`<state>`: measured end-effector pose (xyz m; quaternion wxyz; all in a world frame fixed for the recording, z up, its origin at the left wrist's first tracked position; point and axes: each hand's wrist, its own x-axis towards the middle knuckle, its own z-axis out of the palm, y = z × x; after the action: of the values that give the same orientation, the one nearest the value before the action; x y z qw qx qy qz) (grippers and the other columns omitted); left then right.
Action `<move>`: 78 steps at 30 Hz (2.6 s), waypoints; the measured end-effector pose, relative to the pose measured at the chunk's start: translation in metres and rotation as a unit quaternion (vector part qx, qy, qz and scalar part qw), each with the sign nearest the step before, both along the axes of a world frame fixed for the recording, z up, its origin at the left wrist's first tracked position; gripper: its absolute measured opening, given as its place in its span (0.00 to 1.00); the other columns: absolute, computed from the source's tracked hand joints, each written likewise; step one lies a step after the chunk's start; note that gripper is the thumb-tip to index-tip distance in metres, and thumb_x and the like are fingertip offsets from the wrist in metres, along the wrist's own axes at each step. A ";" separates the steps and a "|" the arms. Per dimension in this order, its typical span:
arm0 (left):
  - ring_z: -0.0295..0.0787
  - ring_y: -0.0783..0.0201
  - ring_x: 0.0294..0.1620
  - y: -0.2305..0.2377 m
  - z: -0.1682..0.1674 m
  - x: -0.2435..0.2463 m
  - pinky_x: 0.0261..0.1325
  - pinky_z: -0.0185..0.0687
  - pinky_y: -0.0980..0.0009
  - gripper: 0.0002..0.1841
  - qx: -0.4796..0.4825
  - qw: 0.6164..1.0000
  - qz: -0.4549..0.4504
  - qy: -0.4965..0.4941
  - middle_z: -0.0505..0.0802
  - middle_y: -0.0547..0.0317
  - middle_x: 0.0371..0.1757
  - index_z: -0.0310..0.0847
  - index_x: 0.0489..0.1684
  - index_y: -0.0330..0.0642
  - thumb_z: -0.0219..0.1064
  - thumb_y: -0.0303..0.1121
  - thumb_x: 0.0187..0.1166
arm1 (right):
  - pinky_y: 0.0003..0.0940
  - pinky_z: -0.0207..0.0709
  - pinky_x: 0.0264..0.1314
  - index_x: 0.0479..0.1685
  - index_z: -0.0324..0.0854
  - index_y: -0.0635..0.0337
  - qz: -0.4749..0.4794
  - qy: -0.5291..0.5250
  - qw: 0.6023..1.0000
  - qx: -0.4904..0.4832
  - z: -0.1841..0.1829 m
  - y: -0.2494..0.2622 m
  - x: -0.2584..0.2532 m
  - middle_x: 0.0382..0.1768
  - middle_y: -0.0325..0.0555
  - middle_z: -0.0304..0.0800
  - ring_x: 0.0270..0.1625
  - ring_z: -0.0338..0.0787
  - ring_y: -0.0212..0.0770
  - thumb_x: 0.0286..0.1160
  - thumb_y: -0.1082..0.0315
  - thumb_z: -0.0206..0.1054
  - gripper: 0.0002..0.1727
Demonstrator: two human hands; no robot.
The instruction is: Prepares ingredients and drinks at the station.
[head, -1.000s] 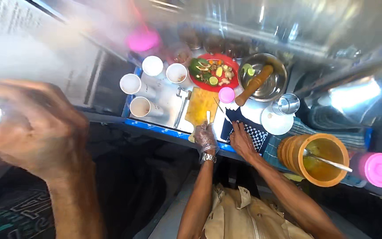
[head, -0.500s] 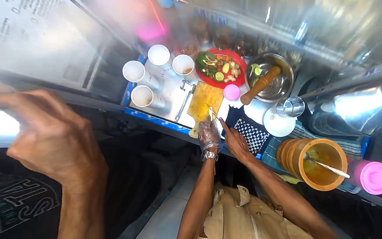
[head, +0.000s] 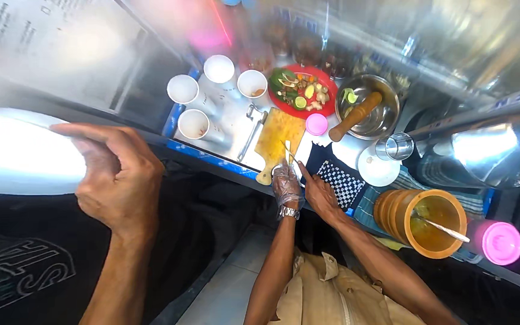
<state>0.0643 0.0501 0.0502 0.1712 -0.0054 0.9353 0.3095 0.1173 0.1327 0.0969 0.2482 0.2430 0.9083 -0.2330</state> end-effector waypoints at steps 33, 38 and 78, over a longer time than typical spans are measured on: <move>0.87 0.41 0.65 -0.014 0.008 -0.015 0.67 0.79 0.37 0.21 0.103 0.986 0.095 -0.088 0.90 0.44 0.66 0.81 0.75 0.51 0.57 0.46 0.89 | 0.60 0.85 0.45 0.98 0.37 0.26 -0.001 0.038 0.998 -0.047 -0.004 0.009 -0.022 0.38 0.57 0.92 0.42 0.93 0.61 0.90 0.65 0.53 0.41; 0.91 0.44 0.51 -0.012 0.006 -0.014 0.56 0.84 0.40 0.20 0.147 0.973 0.141 -0.108 0.93 0.44 0.56 0.82 0.71 0.51 0.58 0.46 0.89 | 0.60 0.84 0.49 0.97 0.37 0.24 0.015 0.017 0.999 -0.048 0.002 0.005 -0.021 0.42 0.56 0.93 0.47 0.92 0.61 0.90 0.64 0.53 0.41; 0.91 0.52 0.47 -0.017 0.002 -0.011 0.56 0.85 0.47 0.18 0.167 0.960 0.188 -0.121 0.94 0.47 0.51 0.87 0.65 0.47 0.59 0.45 0.89 | 0.60 0.84 0.55 0.97 0.34 0.19 0.040 -0.029 0.997 -0.052 0.000 -0.004 -0.020 0.46 0.56 0.93 0.52 0.93 0.61 0.92 0.62 0.50 0.40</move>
<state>0.0530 0.0334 0.0527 0.2204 -0.1903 0.8249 0.4846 0.0973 0.1288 0.0968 0.2955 0.1996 0.8965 -0.2627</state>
